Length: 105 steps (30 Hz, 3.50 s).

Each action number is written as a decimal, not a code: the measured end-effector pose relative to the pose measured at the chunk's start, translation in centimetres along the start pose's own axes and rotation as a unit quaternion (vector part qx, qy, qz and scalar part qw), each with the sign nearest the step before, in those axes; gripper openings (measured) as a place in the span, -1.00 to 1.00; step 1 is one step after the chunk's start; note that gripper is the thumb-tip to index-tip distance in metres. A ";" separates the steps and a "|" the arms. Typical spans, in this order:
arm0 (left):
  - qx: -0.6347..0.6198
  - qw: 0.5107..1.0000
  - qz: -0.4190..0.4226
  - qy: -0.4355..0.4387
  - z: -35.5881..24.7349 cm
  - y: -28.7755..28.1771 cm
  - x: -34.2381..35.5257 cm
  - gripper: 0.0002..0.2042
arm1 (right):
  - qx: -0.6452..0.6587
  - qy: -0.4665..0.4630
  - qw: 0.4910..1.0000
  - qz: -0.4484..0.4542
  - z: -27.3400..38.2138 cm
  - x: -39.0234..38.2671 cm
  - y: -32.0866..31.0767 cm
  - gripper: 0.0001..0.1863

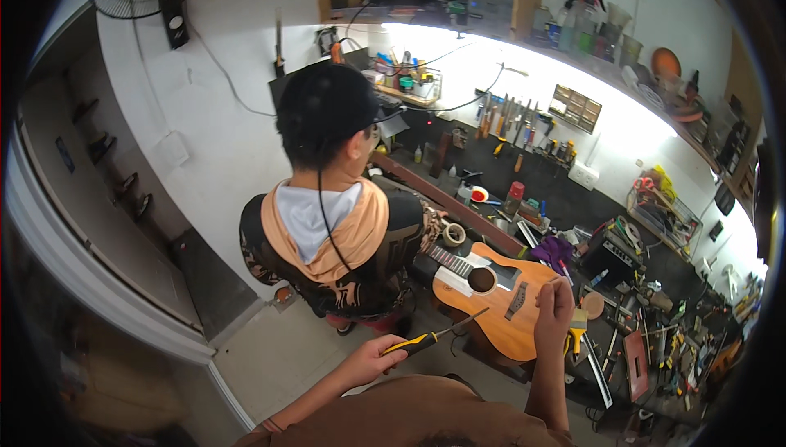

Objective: The person holds a chisel against a rotating buffing wheel mounted on a workbench and then uses a handheld file to sharpen the edge of the tool.

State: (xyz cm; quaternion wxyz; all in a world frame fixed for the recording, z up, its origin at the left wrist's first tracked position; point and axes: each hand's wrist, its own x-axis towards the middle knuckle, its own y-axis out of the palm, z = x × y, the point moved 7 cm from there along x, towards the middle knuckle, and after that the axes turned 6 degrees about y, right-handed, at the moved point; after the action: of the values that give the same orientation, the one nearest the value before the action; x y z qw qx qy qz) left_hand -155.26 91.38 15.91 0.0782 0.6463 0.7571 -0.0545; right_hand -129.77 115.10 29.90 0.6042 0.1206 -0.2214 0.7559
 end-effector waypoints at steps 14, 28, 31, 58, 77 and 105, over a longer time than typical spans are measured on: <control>0.290 0.921 0.174 0.194 -7.4 9.9 8.4 -0.64 | -0.138 -0.029 0.937 0.319 1.9 -5.4 3.0 -0.41; 0.236 0.929 0.200 0.205 -9.8 24.9 16.9 -0.74 | -0.158 0.175 0.918 0.319 -9.0 -6.2 -8.7 -0.54; 0.269 0.906 0.215 0.246 -9.9 27.6 17.7 -0.77 | -0.159 0.197 0.920 0.299 -9.9 -6.5 -11.9 -0.51; 0.263 0.856 0.282 0.345 -11.3 36.9 20.3 -0.82 | -0.249 0.217 0.922 0.202 -14.6 -5.3 -20.3 -0.63; 0.210 0.898 0.101 0.373 -14.9 24.3 32.7 -0.91 | -0.304 0.200 0.916 0.167 -15.0 7.0 -12.2 -0.44; 0.314 0.801 -0.276 0.428 -17.5 8.2 31.3 -0.74 | -0.294 0.271 0.878 0.263 -17.8 7.3 -9.2 -0.62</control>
State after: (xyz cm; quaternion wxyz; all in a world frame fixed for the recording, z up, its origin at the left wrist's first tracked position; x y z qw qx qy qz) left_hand -152.80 126.20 27.31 -0.4794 0.3571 0.8013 -0.0256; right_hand -121.15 131.48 19.37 0.4274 -0.3350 -0.2843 0.7901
